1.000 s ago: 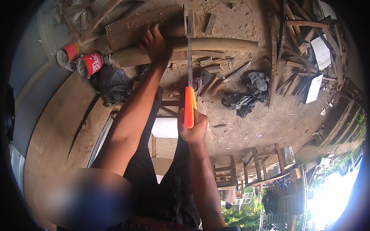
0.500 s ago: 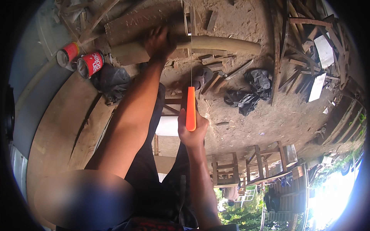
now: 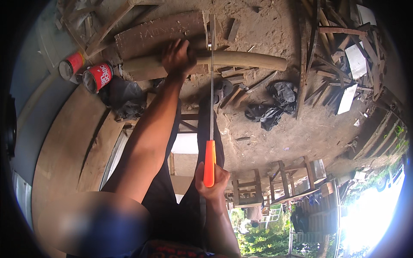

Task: The person sits on the floor and uses a hand saw to cut a cylindrical wooden dowel. They hold the dowel with one hand and saw with the other, then switch to a different saw to continue cutting the dowel.

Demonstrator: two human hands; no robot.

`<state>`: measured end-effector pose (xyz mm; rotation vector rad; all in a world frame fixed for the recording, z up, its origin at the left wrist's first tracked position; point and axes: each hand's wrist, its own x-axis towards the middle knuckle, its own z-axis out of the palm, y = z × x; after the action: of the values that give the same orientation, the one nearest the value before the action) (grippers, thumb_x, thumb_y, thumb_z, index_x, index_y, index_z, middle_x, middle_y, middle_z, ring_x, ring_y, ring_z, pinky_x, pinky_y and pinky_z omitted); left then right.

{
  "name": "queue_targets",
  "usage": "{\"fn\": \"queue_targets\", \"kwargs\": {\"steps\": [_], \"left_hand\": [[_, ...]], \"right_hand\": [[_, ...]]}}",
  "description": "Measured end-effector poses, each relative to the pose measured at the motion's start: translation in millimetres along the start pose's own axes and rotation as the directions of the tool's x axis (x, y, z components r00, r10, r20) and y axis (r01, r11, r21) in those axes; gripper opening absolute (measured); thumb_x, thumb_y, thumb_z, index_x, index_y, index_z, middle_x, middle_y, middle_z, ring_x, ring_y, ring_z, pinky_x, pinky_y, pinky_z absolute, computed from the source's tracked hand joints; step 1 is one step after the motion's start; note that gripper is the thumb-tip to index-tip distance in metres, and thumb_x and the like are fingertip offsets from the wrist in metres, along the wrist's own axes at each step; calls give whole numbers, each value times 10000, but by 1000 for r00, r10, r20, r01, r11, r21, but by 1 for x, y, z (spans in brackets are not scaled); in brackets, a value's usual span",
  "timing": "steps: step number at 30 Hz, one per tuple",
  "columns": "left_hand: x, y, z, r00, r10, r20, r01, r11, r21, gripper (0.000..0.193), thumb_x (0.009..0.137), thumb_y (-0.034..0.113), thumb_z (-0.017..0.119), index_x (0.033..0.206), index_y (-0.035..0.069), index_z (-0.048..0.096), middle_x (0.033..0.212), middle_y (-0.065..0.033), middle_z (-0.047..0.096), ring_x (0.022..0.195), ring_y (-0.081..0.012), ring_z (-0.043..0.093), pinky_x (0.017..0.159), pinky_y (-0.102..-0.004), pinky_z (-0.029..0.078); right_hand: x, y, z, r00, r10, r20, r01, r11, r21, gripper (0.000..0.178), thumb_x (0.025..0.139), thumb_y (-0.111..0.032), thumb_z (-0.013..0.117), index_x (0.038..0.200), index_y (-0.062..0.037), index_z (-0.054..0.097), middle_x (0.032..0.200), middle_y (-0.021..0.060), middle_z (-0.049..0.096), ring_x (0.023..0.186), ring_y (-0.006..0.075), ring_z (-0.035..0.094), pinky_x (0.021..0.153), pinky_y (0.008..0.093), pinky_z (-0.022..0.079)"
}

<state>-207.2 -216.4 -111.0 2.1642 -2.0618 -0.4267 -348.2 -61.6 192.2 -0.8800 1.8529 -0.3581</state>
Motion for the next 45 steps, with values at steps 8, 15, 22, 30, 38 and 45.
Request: {"fn": "queue_targets", "kwargs": {"steps": [8, 15, 22, 30, 38, 45], "left_hand": [[4, 3, -3, 1000, -13, 2, 13, 1000, -24, 154, 744, 248, 626, 858, 146, 630, 929, -46, 635, 919, -276, 623, 807, -459, 471], [-11, -4, 11, 987, 46, -152, -36, 997, 65, 277, 751, 325, 644, 979, 174, 681, 1110, -72, 663, 1040, -265, 627, 934, -483, 443], [-15, 3, -4, 987, -56, 152, 48, 997, 58, 369, 761, 364, 640, 1083, 188, 688, 1247, -96, 648, 1165, -313, 599, 1067, -539, 379], [-7, 0, 4, 994, -6, 110, 6, 1000, 2, 322, 773, 356, 613, 1022, 172, 702, 1166, -106, 681, 1024, -317, 654, 985, -513, 431], [-13, 0, -3, 997, -48, 54, 48, 999, -13, 301, 736, 330, 652, 985, 170, 705, 1109, -78, 688, 1050, -285, 640, 947, -483, 457], [5, 3, 2, 998, -32, 45, 34, 998, -55, 257, 764, 311, 627, 961, 163, 698, 1080, -85, 694, 1027, -313, 647, 947, -475, 470]], "right_hand": [[62, -6, 25, 1000, 14, -25, -11, 992, 123, 233, 848, -70, 661, 663, -41, 523, 500, 108, 476, 381, 232, 463, 410, 362, 372], [29, 4, 14, 998, -70, -2, 70, 998, 9, 247, 908, -79, 557, 686, 28, 571, 624, 115, 608, 476, 125, 541, 476, 315, 418], [7, 18, 23, 998, -59, 25, 58, 998, 12, 140, 865, -33, 554, 783, 54, 628, 743, 200, 681, 583, 181, 650, 579, 348, 513], [104, 9, 44, 999, 14, -34, -9, 988, 155, 296, 923, -98, 599, 653, -21, 508, 500, 89, 485, 408, 190, 481, 422, 350, 375], [38, 37, 20, 986, -163, -41, 164, 987, 5, 284, 864, -82, 645, 621, -65, 498, 494, 68, 462, 372, 191, 432, 397, 336, 322], [39, 39, 20, 977, -215, 10, 215, 974, -74, 209, 855, -60, 625, 674, -35, 525, 543, 103, 518, 383, 255, 477, 402, 349, 358]]}}
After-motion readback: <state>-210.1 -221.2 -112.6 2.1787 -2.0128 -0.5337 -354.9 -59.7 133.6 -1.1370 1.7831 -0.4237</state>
